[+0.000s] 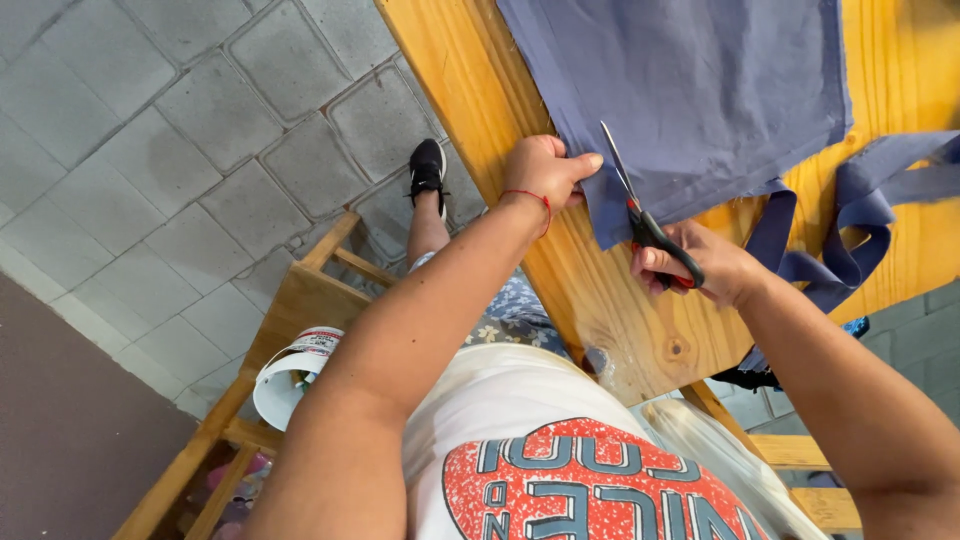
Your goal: A person uses scissors to cut a straight line through a piece of blue fabric on a wooden table.
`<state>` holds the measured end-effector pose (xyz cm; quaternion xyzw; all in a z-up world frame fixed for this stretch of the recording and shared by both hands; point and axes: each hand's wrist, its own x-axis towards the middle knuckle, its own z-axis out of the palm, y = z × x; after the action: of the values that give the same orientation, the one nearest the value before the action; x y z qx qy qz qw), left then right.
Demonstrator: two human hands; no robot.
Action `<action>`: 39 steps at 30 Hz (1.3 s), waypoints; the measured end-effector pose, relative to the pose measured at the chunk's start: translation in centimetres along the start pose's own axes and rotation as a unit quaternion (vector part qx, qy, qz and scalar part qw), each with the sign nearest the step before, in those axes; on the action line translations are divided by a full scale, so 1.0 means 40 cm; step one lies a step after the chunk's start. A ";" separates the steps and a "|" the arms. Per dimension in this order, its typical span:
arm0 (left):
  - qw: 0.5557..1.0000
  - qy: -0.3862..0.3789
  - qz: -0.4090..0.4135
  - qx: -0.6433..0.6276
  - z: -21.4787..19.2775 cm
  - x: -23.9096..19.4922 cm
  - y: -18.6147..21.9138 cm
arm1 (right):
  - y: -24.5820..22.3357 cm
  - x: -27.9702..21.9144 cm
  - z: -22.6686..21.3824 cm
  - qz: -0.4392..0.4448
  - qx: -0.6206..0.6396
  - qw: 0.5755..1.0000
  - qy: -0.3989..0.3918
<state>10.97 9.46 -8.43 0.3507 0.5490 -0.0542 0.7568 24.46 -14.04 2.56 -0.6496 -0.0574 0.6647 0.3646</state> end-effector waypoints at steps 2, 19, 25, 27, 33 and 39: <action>1.000 -0.002 -0.002 0.000 -0.006 -0.005 0.008 | -0.004 0.003 -0.001 0.002 -0.003 1.000 0.002; 1.000 -0.011 -0.011 -0.007 -0.006 -0.001 0.010 | 0.000 0.016 0.028 -0.001 -0.011 0.999 0.044; 1.000 -0.017 -0.015 -0.009 -0.011 -0.010 0.017 | -0.009 0.004 0.038 -0.003 -0.020 0.998 0.063; 1.000 -0.013 -0.013 -0.002 -0.011 -0.010 0.020 | 0.009 0.007 0.034 -0.006 -0.015 0.998 0.064; 1.000 -0.014 -0.018 -0.008 -0.014 -0.015 0.019 | -0.029 0.012 0.049 0.013 -0.008 0.999 0.047; 1.000 -0.024 -0.007 -0.011 -0.002 0.001 0.008 | -0.058 0.058 0.027 -0.003 -0.016 1.000 0.023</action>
<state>11.08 9.74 -8.32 0.3373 0.5340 -0.0619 0.7728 24.69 -10.61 2.11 -0.6700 -0.0616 0.6477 0.3574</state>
